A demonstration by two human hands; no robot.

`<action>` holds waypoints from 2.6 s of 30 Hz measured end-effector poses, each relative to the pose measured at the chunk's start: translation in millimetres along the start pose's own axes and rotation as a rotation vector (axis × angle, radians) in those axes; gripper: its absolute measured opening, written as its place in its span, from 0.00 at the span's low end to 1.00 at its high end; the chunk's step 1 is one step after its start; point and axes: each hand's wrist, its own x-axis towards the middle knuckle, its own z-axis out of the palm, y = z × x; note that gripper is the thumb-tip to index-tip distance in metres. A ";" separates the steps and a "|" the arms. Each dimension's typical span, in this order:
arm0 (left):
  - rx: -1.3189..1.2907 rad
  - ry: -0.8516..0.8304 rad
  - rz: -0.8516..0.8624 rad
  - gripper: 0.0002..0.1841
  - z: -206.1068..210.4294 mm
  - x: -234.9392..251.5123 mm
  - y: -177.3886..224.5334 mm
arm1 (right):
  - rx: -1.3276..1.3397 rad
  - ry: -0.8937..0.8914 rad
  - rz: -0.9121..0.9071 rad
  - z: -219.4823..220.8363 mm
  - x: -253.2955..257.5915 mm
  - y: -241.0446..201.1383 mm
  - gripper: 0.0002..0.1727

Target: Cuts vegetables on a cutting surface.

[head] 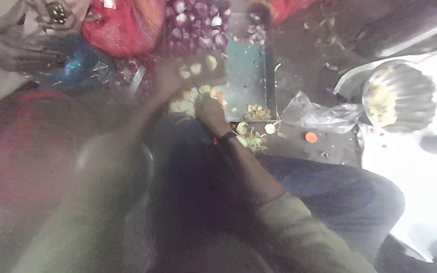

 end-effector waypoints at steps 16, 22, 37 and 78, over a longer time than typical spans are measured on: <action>0.002 0.036 0.177 0.12 20.3 5.4 -18.3 | -0.061 -0.021 -0.089 8.5 29.8 -15.3 0.23; -0.001 -0.008 0.134 0.13 11.7 5.5 -14.6 | -0.190 -0.069 -0.056 10.5 12.1 -10.3 0.23; -0.160 0.026 0.047 0.18 13.0 -3.0 -23.7 | -0.067 0.046 -0.081 -13.9 -20.9 24.2 0.24; -0.176 0.025 -0.066 0.22 12.8 -1.8 -3.7 | -0.034 -0.069 -0.076 5.4 -74.9 67.8 0.24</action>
